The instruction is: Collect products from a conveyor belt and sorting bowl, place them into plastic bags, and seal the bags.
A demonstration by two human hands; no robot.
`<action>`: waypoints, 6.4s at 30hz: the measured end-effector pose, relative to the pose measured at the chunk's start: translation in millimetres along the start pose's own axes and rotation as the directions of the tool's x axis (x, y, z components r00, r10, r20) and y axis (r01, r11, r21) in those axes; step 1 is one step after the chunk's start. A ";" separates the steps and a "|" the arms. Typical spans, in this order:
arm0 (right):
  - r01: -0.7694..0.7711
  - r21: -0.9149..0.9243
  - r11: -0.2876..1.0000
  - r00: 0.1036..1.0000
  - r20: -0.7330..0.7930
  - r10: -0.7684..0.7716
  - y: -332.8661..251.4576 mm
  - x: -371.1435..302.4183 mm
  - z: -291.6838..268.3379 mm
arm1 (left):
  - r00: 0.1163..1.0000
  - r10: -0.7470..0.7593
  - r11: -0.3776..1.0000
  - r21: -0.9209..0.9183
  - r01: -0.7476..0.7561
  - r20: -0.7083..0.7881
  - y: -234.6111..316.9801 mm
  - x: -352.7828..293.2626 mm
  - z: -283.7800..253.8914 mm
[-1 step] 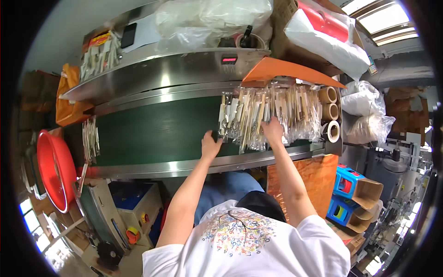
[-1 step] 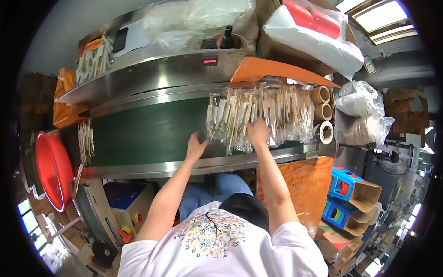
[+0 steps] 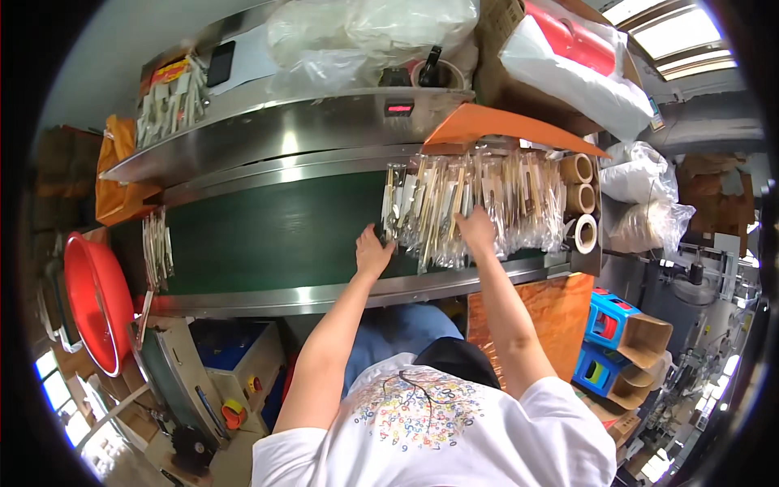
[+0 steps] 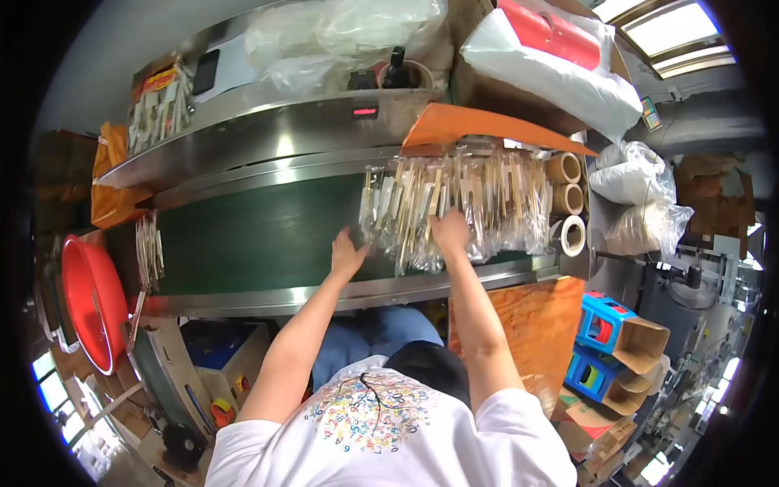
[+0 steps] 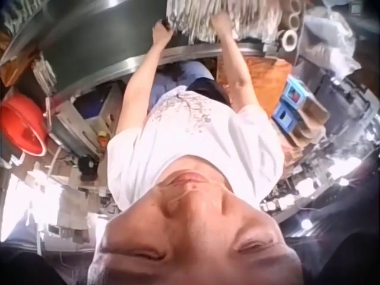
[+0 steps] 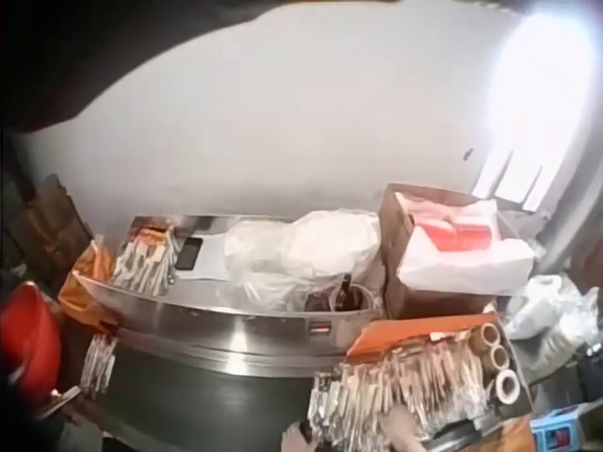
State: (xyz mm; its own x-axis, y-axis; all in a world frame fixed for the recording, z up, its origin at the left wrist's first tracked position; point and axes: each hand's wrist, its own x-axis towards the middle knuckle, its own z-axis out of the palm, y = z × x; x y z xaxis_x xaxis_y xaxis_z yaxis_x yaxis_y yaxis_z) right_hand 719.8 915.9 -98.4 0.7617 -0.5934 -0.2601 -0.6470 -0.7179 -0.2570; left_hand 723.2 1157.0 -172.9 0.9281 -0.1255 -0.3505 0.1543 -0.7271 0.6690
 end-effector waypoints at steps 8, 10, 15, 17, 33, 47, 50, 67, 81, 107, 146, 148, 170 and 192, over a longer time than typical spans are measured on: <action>-0.217 -0.008 0.976 0.936 0.283 0.210 9.6 49.0 33.6 | 0.967 -0.107 0.986 0.147 0.074 0.233 74.6 61.7 38.5; -0.162 0.078 0.984 0.944 0.304 0.132 16.2 54.3 45.9 | 0.951 -0.081 0.997 0.028 0.076 0.299 65.9 69.6 52.6; -0.129 0.242 0.962 0.925 0.379 0.029 -25.3 32.3 50.6 | 0.878 -0.064 0.748 -0.559 0.357 0.475 22.0 79.9 54.6; -0.076 0.473 0.878 0.918 0.377 -0.124 -34.2 24.1 60.0 | 0.876 -0.157 0.840 -0.405 0.361 0.456 20.3 84.2 19.9; -0.664 0.653 0.364 0.657 0.742 -0.132 -40.0 -76.8 127.4 | 0.809 -0.367 0.593 -0.555 0.584 0.459 -21.7 -10.4 -31.1; -0.556 0.660 0.505 0.645 0.726 -0.239 -81.9 95.0 129.7 | 0.871 -0.069 0.681 -0.614 0.398 0.487 22.4 130.5 -109.1; -0.502 0.653 0.567 0.700 0.692 -0.177 -111.2 71.8 119.9 | 0.886 -0.125 0.563 -0.703 0.434 0.446 13.4 119.7 -88.3; -0.840 0.494 0.223 0.367 0.821 -0.437 -139.3 -17.6 132.3 | 0.932 -0.243 0.510 -0.781 0.359 0.270 -78.1 25.2 -108.6; -0.688 0.572 0.446 0.511 0.819 -0.263 -118.3 -26.1 128.6 | 0.978 -0.159 0.502 -0.842 0.199 0.137 -46.4 19.2 -57.8; 0.574 0.622 -0.533 -0.413 0.782 0.467 -289.7 -782.1 100.1 | 0.016 -0.996 0.011 -0.295 -0.955 -0.091 -145.9 -532.8 -147.8; 0.778 0.347 -0.524 0.104 0.752 0.651 -193.1 -821.6 266.7 | -0.423 -0.490 0.349 -0.273 -0.896 0.762 -238.2 -566.3 -41.1; 0.979 0.071 -0.188 0.085 0.700 0.709 -194.0 -798.3 297.9 | -0.424 -0.490 0.369 -0.259 -0.893 0.762 -237.1 -570.1 -45.1; 0.920 -0.274 0.280 0.068 0.815 0.575 -139.2 -799.3 346.9 | -0.141 -0.987 -0.101 -0.984 0.146 0.080 -325.2 -501.5 -65.9; 0.731 0.581 -0.357 -0.129 0.632 0.764 -244.9 -833.2 220.5 | -0.907 -0.374 -0.306 -0.949 -0.079 0.195 -233.5 -645.7 -82.0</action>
State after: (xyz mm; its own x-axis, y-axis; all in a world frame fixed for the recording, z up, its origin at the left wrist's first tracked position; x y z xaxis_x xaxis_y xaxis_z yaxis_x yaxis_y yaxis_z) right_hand 236.1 1666.4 -24.0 -0.6144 -0.2417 -0.7511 0.7681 0.0345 -0.6394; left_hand 115.7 1463.2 -49.0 -0.9655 0.2535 -0.0600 0.2015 0.8725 0.4451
